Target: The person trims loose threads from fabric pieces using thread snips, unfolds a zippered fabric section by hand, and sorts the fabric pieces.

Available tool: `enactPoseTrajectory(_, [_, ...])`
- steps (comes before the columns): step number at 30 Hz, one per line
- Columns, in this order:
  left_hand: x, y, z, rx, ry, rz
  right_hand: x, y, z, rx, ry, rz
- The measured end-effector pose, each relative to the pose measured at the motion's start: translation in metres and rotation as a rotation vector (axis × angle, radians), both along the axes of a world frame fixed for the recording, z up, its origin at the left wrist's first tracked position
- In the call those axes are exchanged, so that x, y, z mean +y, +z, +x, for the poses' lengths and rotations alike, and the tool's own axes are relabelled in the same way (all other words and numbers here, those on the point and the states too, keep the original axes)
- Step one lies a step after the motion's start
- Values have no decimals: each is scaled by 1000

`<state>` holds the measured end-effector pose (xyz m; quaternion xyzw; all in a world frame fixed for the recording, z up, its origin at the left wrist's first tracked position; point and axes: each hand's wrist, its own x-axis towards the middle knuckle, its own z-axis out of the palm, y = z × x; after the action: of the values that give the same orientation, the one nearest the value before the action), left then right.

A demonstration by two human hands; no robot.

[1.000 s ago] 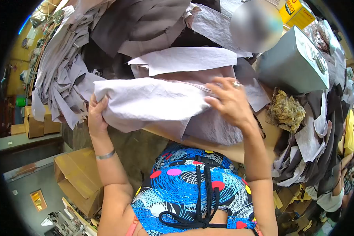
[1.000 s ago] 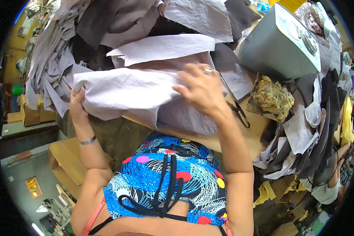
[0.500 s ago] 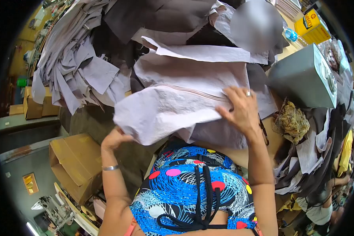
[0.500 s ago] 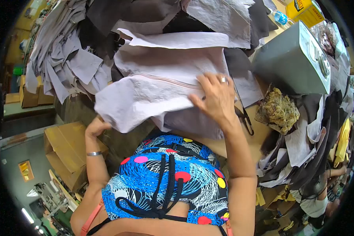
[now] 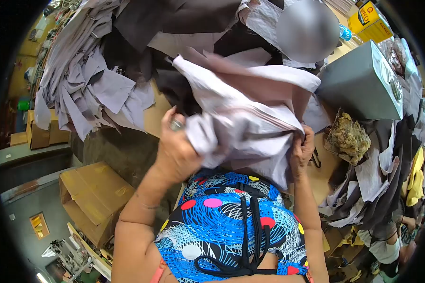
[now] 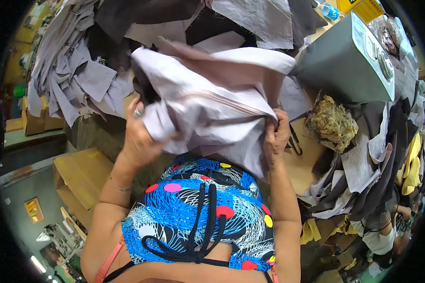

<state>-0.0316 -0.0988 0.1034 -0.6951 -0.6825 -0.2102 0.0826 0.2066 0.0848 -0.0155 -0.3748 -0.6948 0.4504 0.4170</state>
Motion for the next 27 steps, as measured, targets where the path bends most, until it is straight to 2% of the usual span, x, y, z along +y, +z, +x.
enactPoseTrajectory(2, [3, -2, 26, 85, -52, 72, 6, -14, 2, 66, -22, -78])
enactPoseTrajectory(4, [11, -6, 40, 6, -37, 131, 11, -20, 4, 118, 1, -151])
enactPoseTrajectory(5, [13, -7, 43, 4, -46, 139, 12, -20, 6, 63, 28, -133])
enactPoseTrajectory(9, [3, -1, 35, -79, 155, 129, 9, -12, 0, 38, 43, -21])
enactPoseTrajectory(10, [1, -2, 30, -81, 325, 216, 9, -9, -1, 7, 54, 5])
enactPoseTrajectory(12, [0, 0, 9, -320, 341, 413, 6, -3, -2, -59, 68, 55])
enactPoseTrajectory(13, [-5, -2, 1, -637, 281, 374, 8, -7, -2, -49, 79, 142])
enactPoseTrajectory(14, [-10, -6, -9, -950, 215, 329, 7, -7, -1, -34, 70, 108])
enactPoseTrajectory(16, [-8, -11, -28, -1135, 164, 307, 4, -1, 0, -4, 57, 38])
enactPoseTrajectory(18, [10, -6, -44, -943, 426, 216, 6, -10, 3, 59, 56, 13])
enactPoseTrajectory(20, [33, -16, -72, -1039, 404, 172, 6, -13, 4, 99, 64, -4])
enactPoseTrajectory(23, [54, -27, -90, -1203, 119, -157, 6, -13, 5, 114, 72, -9])
enactPoseTrajectory(27, [37, -46, -48, -1477, 98, -97, 1, -10, 0, 116, 35, -13])
